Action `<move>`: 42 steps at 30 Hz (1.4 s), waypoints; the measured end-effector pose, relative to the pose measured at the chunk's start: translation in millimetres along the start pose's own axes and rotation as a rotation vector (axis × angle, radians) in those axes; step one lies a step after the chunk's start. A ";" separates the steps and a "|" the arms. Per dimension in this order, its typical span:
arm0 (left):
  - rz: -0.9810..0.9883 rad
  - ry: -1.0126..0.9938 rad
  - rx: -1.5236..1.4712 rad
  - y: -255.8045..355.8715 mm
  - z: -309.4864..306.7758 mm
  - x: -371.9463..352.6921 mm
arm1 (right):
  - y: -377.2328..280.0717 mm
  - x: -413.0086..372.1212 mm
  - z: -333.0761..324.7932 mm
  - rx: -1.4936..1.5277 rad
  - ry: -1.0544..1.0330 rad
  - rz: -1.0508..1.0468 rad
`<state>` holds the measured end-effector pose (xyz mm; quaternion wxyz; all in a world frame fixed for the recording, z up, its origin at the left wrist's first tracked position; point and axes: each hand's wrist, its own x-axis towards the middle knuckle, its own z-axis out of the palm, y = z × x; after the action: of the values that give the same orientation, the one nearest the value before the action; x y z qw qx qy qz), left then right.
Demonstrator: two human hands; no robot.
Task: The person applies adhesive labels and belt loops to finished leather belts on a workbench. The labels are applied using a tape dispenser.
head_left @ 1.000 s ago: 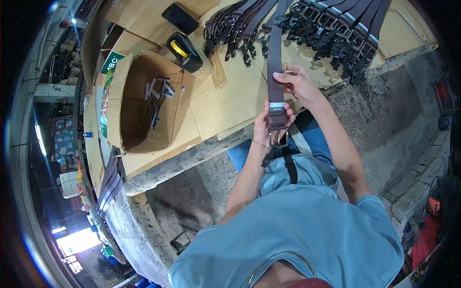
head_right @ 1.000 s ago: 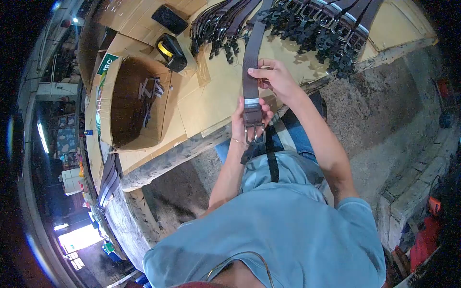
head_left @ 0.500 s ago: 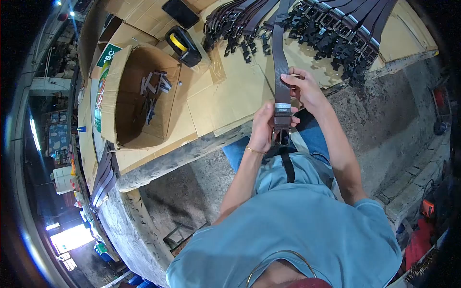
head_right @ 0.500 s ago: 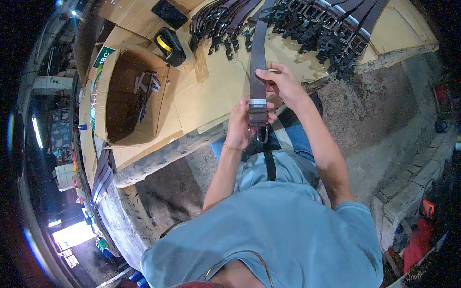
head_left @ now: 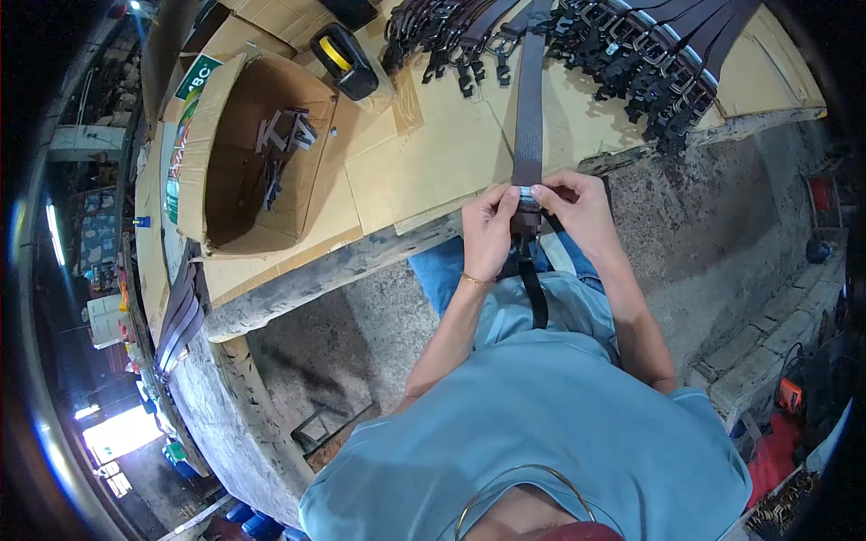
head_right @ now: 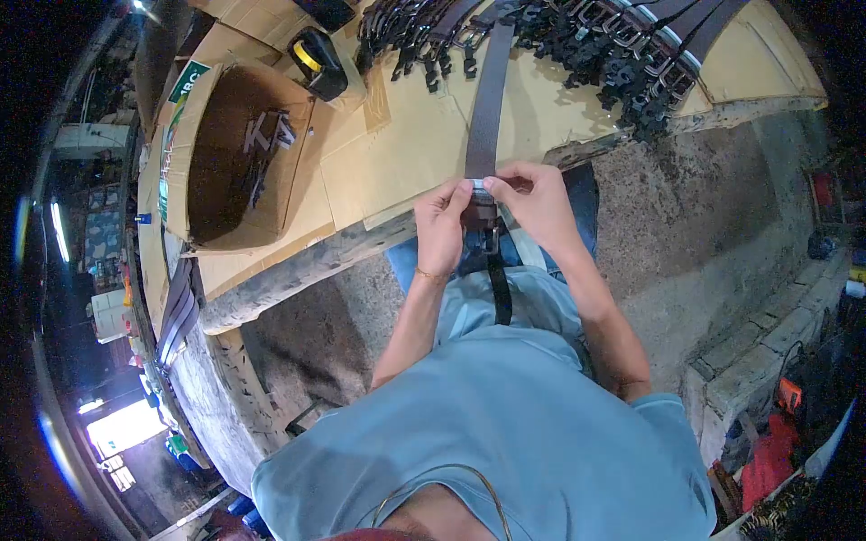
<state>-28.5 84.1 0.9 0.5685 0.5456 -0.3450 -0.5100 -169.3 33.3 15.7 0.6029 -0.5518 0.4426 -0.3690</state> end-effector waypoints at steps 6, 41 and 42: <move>0.009 0.063 -0.083 10.2 5.6 -6.5 | -1.6 -1.0 12.0 -0.056 0.073 -0.034; -0.177 -0.070 0.019 18.4 -8.4 -12.8 | -5.2 55.2 -0.3 0.613 -0.122 0.218; -0.183 -0.049 0.064 20.3 -14.5 -15.2 | -0.4 72.1 -1.9 0.647 -0.112 0.223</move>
<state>-14.2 100.1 20.7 0.4930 0.5801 -0.3238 -0.5618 -146.9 -34.7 6.9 0.8066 -0.2997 0.3265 -0.3911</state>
